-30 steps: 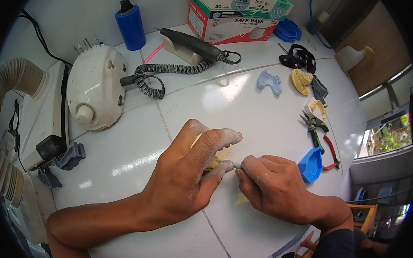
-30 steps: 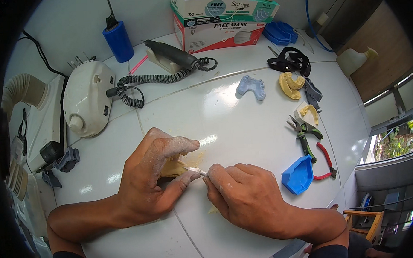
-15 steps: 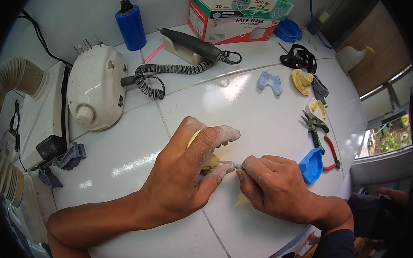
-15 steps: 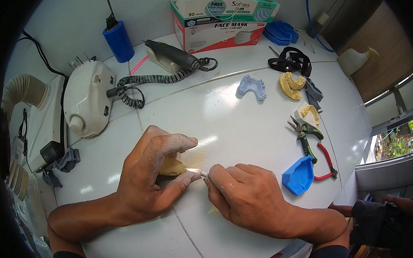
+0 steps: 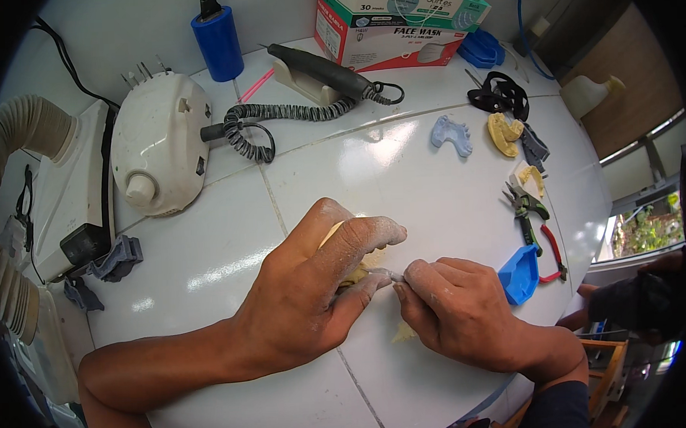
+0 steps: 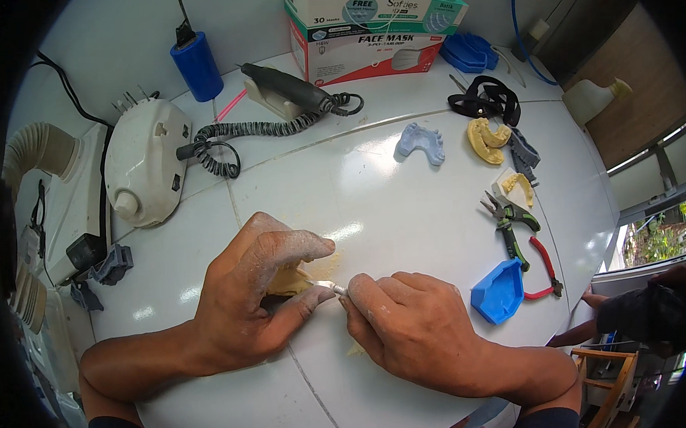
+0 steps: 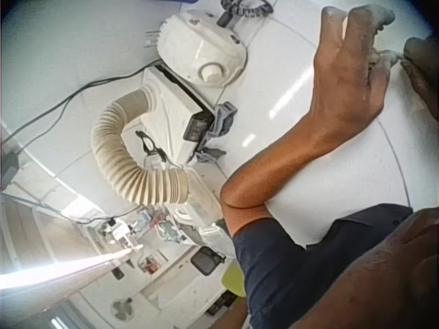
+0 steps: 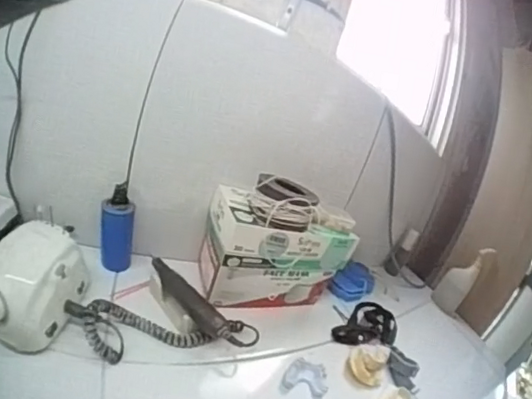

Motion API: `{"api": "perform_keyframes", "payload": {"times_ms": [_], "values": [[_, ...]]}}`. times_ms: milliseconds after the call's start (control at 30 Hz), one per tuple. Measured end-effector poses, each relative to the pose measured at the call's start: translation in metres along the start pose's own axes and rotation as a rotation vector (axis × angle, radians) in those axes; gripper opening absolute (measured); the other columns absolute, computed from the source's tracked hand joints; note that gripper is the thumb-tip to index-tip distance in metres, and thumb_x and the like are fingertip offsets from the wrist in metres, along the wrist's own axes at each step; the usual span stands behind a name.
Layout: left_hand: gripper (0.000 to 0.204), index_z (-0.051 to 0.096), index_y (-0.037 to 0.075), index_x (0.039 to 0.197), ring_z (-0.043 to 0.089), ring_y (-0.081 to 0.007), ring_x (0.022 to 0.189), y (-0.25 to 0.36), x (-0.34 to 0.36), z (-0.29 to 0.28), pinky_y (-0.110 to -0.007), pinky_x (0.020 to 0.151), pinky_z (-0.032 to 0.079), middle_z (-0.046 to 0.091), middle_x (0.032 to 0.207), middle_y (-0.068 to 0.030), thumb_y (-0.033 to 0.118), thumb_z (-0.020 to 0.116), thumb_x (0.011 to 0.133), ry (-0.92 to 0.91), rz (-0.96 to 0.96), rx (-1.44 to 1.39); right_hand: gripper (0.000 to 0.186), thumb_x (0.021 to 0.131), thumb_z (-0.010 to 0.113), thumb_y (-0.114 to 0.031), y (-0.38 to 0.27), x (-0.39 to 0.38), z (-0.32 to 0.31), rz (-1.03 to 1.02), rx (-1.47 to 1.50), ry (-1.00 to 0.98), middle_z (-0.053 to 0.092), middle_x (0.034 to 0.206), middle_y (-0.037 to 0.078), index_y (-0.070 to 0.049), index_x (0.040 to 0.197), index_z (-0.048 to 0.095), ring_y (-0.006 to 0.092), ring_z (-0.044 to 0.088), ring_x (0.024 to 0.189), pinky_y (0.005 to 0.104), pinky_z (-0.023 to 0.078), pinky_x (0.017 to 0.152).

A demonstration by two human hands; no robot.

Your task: The recorder is using a hand carving tool to refine the edges and contours of a yellow plaster dental mold.

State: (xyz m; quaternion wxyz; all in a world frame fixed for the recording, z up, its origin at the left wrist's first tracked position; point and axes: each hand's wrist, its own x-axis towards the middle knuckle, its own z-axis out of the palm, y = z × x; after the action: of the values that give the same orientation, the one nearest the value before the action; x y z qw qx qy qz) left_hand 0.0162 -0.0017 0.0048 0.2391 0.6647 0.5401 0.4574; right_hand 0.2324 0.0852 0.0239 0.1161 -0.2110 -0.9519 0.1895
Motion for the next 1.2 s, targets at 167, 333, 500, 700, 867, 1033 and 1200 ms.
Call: {"api": "perform_keyframes", "payload": {"times_ms": [167,333,500,700,867,1033,1200], "values": [[0.049,0.069,0.007,0.128,0.066,-0.0237,0.092,-0.0019,0.0001,-0.0011,-0.034,0.078,0.056,0.065,0.108,-0.0119,0.001,0.088,0.083,-0.015,0.028,0.013,0.017,0.092,0.077,-0.01,0.0008,0.0004,0.0005,0.001,0.01,-0.004,0.061,0.069,0.009,-0.005,0.093,0.061,0.0261,0.063,0.06,0.0404,0.051,0.055],[0.05,0.068,0.007,0.13,0.066,-0.0238,0.093,-0.0029,0.0003,0.0011,-0.035,0.079,0.056,0.065,0.108,-0.0124,0.001,0.088,0.084,0.002,0.038,0.017,0.017,0.091,0.078,-0.01,-0.0003,0.0002,-0.0013,0.008,0.01,-0.001,0.061,0.069,0.009,-0.005,0.093,0.062,0.0258,0.063,0.06,0.0403,0.051,0.055],[0.053,0.067,0.007,0.131,0.065,-0.0252,0.095,-0.0014,0.0012,0.0002,-0.036,0.081,0.056,0.066,0.109,-0.0132,0.001,0.088,0.083,-0.006,0.04,0.022,0.017,0.09,0.078,-0.009,0.0015,-0.0001,0.0003,-0.023,0.005,0.006,0.061,0.069,0.009,-0.005,0.093,0.063,0.0256,0.063,0.06,0.0399,0.051,0.055],[0.052,0.068,0.007,0.131,0.065,-0.0247,0.093,-0.0029,0.0016,-0.0004,-0.035,0.078,0.055,0.065,0.108,-0.0121,0.0,0.087,0.083,-0.024,0.045,0.001,0.017,0.089,0.078,-0.009,0.0013,-0.0008,0.0013,-0.015,0.001,0.003,0.059,0.068,0.008,-0.006,0.091,0.061,0.0253,0.061,0.059,0.04,0.05,0.054],[0.049,0.07,0.008,0.128,0.065,-0.0239,0.09,-0.003,0.0006,-0.0007,-0.035,0.074,0.055,0.066,0.106,-0.0109,0.0,0.088,0.083,-0.021,0.055,-0.001,0.018,0.089,0.078,-0.01,0.0017,-0.001,0.0016,-0.034,-0.017,0.0,0.058,0.068,0.008,-0.006,0.091,0.061,0.0252,0.061,0.059,0.0402,0.049,0.055],[0.048,0.071,0.01,0.127,0.066,-0.0234,0.09,-0.0047,-0.0007,0.0015,-0.035,0.074,0.055,0.066,0.105,-0.0098,-0.001,0.088,0.083,-0.028,0.032,0.008,0.018,0.089,0.078,-0.009,0.002,-0.0007,0.0019,-0.036,-0.009,0.014,0.059,0.069,0.007,-0.006,0.092,0.061,0.0248,0.061,0.059,0.0399,0.05,0.055],[0.048,0.071,0.01,0.126,0.067,-0.0239,0.091,-0.0047,-0.0003,0.0008,-0.035,0.074,0.055,0.068,0.106,-0.0101,-0.002,0.087,0.082,-0.031,0.05,0.004,0.017,0.09,0.078,-0.009,0.0013,-0.0006,0.0002,-0.03,-0.02,-0.005,0.059,0.069,0.007,-0.006,0.092,0.061,0.0244,0.062,0.06,0.0394,0.05,0.056]]}}
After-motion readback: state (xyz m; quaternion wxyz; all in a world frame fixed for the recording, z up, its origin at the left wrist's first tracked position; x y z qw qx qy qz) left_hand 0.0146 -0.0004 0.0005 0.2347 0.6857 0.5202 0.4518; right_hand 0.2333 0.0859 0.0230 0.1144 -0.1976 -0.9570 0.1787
